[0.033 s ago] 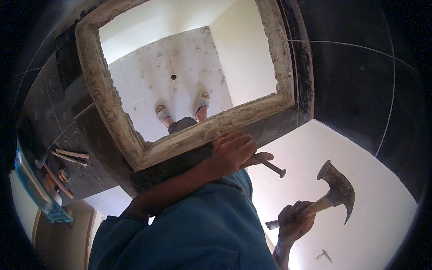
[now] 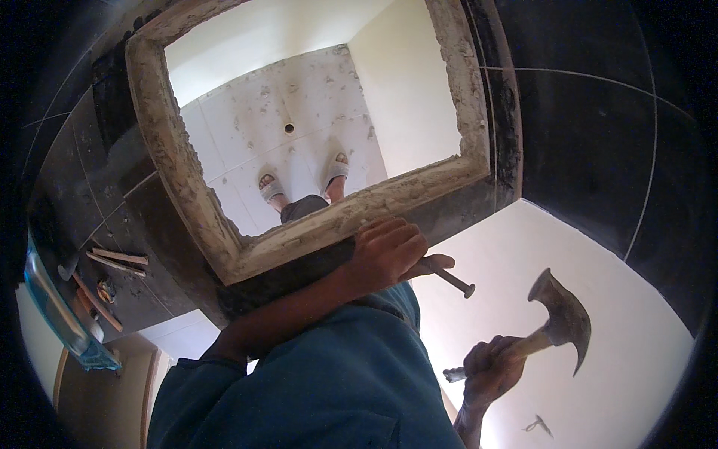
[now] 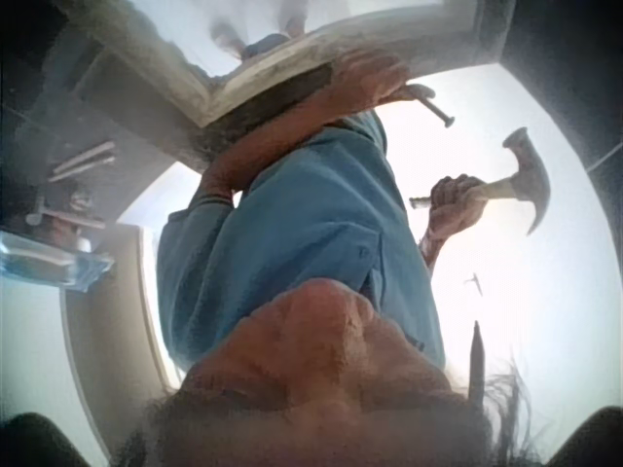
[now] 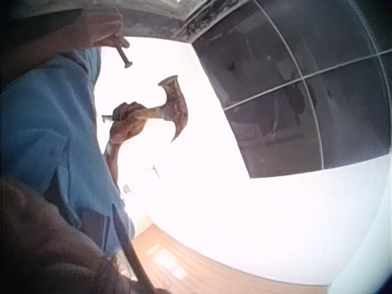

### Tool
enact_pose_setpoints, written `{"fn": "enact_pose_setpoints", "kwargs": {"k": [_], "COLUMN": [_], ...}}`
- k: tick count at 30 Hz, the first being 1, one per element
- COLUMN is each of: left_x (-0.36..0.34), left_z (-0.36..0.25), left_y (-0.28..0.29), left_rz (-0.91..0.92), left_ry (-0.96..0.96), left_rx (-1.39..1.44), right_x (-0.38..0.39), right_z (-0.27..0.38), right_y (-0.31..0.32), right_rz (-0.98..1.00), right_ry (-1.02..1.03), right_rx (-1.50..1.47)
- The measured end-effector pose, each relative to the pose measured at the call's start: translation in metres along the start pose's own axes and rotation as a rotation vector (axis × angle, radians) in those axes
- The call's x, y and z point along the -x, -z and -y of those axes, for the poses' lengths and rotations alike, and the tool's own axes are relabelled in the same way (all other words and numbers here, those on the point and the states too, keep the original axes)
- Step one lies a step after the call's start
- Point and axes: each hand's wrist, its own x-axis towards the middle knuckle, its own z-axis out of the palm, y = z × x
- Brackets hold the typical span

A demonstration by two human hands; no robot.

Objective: The person uses a hammer and nail to secure a wooden frame around a rectangular cutout in a tiled countertop. They then place a stainless steel sink into the opening to check the fit, remove it, and continue hammering nails into the frame.

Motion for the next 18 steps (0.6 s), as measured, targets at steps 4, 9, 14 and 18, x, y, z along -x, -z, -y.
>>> {"fn": "enact_pose_setpoints", "kwargs": {"k": [4,9,14,18], "left_x": [0.001,0.001,-0.003,0.005], "left_z": [0.003,0.000,0.005,0.001], "left_y": [0.005,0.007,0.009,0.004], "left_rz": [-0.047,-0.063,-0.072,-0.061], "left_ry": [0.006,-0.010,-0.050,0.012], "left_rx": [0.040,0.092,0.156,0.181], "right_x": [-0.005,0.017,0.019,0.013], "right_z": [0.023,0.001,-0.012,0.010], "right_y": [0.000,-0.016,-0.006,-0.015], "right_rz": [0.009,0.418,0.352,0.268], "right_ry": [0.195,0.039,0.256,0.162], "right_rx": [0.044,0.959,0.539,0.273]}}
